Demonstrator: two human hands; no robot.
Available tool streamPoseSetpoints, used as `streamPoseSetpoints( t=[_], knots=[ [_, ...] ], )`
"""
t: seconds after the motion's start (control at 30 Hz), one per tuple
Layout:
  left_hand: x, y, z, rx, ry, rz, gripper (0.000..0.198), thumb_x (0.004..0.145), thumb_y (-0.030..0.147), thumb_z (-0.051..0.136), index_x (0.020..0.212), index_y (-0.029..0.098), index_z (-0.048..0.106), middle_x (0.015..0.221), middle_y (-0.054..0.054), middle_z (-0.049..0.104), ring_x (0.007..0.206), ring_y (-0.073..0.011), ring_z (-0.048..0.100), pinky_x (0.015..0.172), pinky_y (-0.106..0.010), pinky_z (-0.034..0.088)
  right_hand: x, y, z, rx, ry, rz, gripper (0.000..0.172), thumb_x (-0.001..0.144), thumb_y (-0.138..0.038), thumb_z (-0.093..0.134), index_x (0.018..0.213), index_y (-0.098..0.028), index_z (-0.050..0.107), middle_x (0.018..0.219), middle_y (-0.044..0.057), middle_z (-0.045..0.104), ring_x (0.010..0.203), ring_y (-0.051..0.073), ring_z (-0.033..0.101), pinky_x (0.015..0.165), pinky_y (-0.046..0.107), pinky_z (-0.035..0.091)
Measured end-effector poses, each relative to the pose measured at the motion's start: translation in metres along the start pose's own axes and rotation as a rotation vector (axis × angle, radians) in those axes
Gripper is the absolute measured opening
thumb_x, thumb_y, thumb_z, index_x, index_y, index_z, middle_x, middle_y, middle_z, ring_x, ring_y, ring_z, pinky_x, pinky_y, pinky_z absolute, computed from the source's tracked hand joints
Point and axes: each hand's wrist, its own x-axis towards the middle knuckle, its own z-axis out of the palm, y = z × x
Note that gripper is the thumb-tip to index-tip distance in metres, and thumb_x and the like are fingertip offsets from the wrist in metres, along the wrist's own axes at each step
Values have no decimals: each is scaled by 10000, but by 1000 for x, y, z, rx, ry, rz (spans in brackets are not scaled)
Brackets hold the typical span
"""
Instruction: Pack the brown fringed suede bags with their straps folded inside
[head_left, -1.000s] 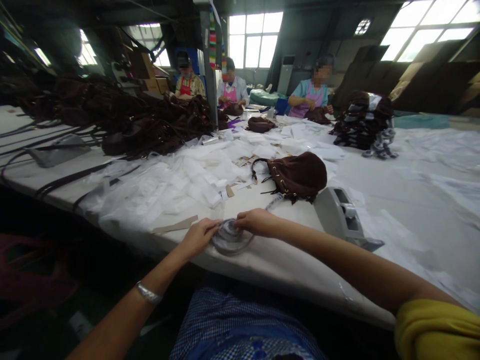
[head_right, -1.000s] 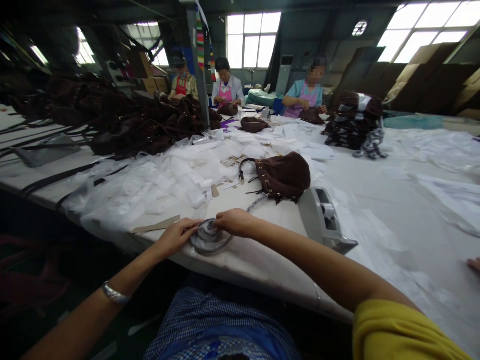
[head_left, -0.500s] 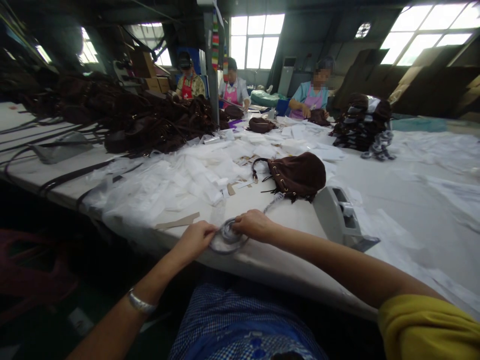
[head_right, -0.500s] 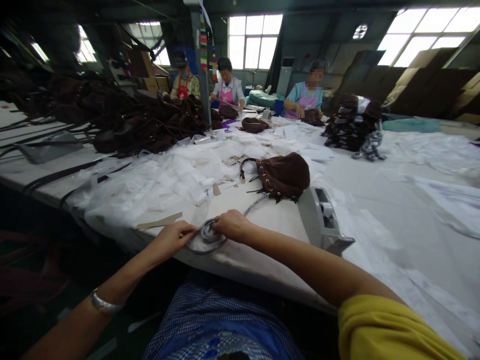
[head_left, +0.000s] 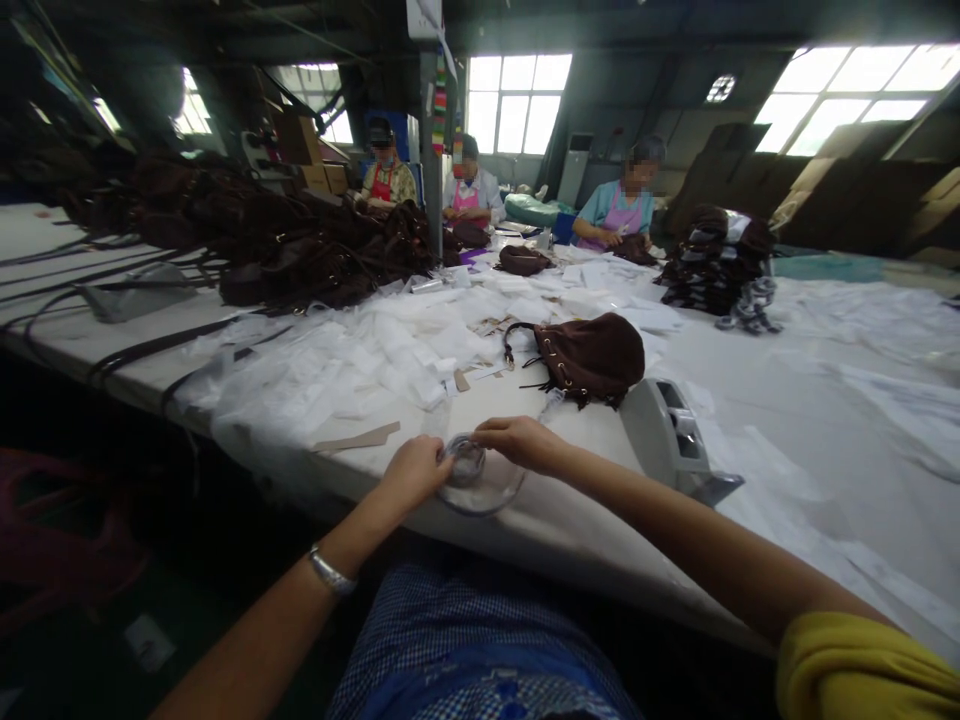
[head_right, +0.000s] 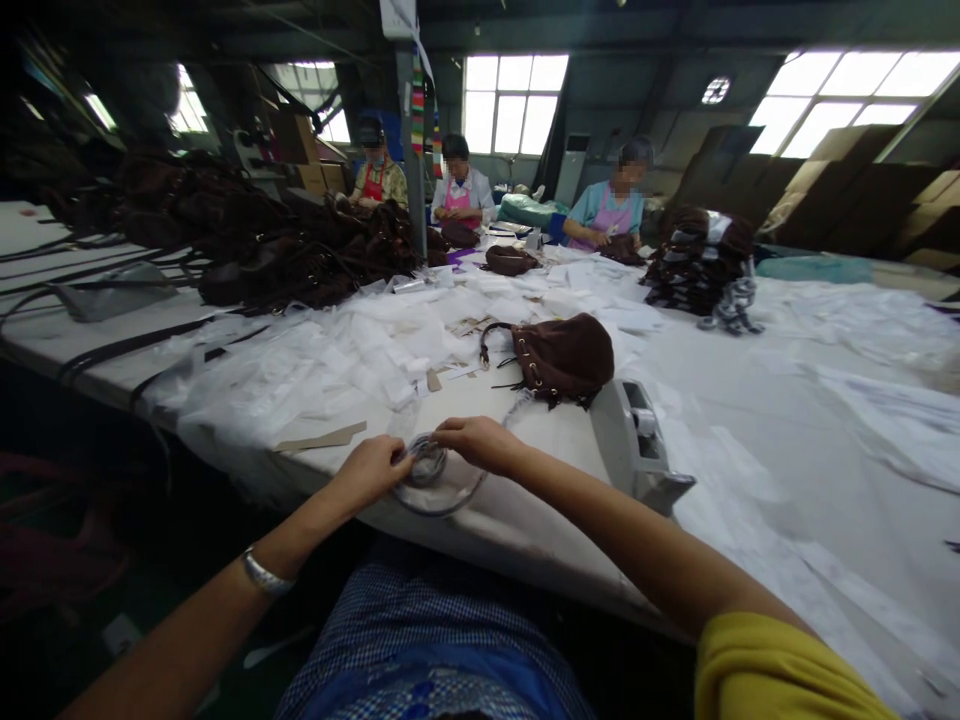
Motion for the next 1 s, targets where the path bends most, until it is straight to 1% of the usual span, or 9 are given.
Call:
streamPoseSetpoints(
  t=[0.07, 0.23, 0.33, 0.4, 0.5, 0.6, 0.8, 0.9, 1.0],
  knots=[
    [2, 0, -2, -3, -11, 20, 247, 842, 336, 547, 709, 166, 666, 766, -103, 700, 751, -234, 636, 621, -302, 337, -5, 5, 4, 51, 56, 13, 280, 966, -176, 497, 1150, -217, 704, 1175, 57, 694, 990, 168, 657, 860, 239, 471],
    [11, -5, -7, -36, -28, 61, 235, 842, 328, 570, 738, 160, 698, 752, -106, 715, 761, -241, 658, 630, -290, 377, -12, 0, 14, 25, 22, 130, 242, 943, -176, 549, 1102, -191, 731, 1057, 65, 720, 871, 159, 674, 780, 225, 480],
    [22, -11, -8, -95, -29, 99, 183, 832, 279, 608, 942, 175, 710, 823, -70, 736, 778, -205, 672, 657, -257, 422, -13, -4, 8, -36, -15, 119, 324, 953, -162, 524, 1228, -260, 667, 994, 39, 708, 793, 143, 645, 716, 223, 449],
    [34, -14, -7, -139, -33, 134, 253, 822, 249, 635, 1065, 194, 677, 879, -40, 741, 782, -175, 677, 682, -235, 450, -13, -6, 2, -122, -68, 59, 333, 961, -177, 520, 1253, -278, 643, 976, 38, 689, 810, 156, 617, 716, 240, 427],
    [56, -13, -5, -179, -44, 179, 219, 813, 264, 669, 1023, 202, 672, 899, -13, 741, 773, -152, 677, 701, -219, 475, -9, -8, -1, -288, -120, -11, 221, 956, -213, 544, 1115, -228, 698, 1039, 72, 660, 931, 203, 580, 754, 279, 408],
    [72, -7, -2, -174, -9, 166, 206, 799, 310, 699, 963, 188, 678, 921, -22, 736, 786, -157, 673, 713, -227, 479, -4, -10, 4, -314, -113, 92, 174, 946, -259, 566, 999, -195, 720, 1037, 83, 658, 949, 217, 573, 735, 277, 401],
    [53, 4, 3, -85, 118, 44, 330, 903, 436, 529, 923, 186, 744, 932, -105, 692, 894, -244, 652, 784, -317, 464, 4, -18, 23, -198, -14, 395, 271, 925, -361, 576, 905, -152, 747, 906, 97, 706, 751, 184, 629, 655, 263, 400],
    [42, 4, 8, -90, 103, 25, 392, 876, 472, 552, 1128, 219, 714, 974, -101, 689, 920, -249, 652, 800, -317, 470, 10, -22, 26, -179, 1, 420, 285, 927, -351, 567, 870, -143, 753, 827, 97, 716, 708, 185, 640, 640, 267, 400],
    [43, 3, 12, -119, 67, 55, 408, 847, 360, 592, 1215, 201, 668, 1033, -102, 695, 981, -249, 645, 852, -314, 470, 12, -20, 21, -129, -2, 373, 254, 916, -361, 602, 873, -166, 758, 814, 69, 722, 738, 176, 650, 662, 251, 410]
  ],
)
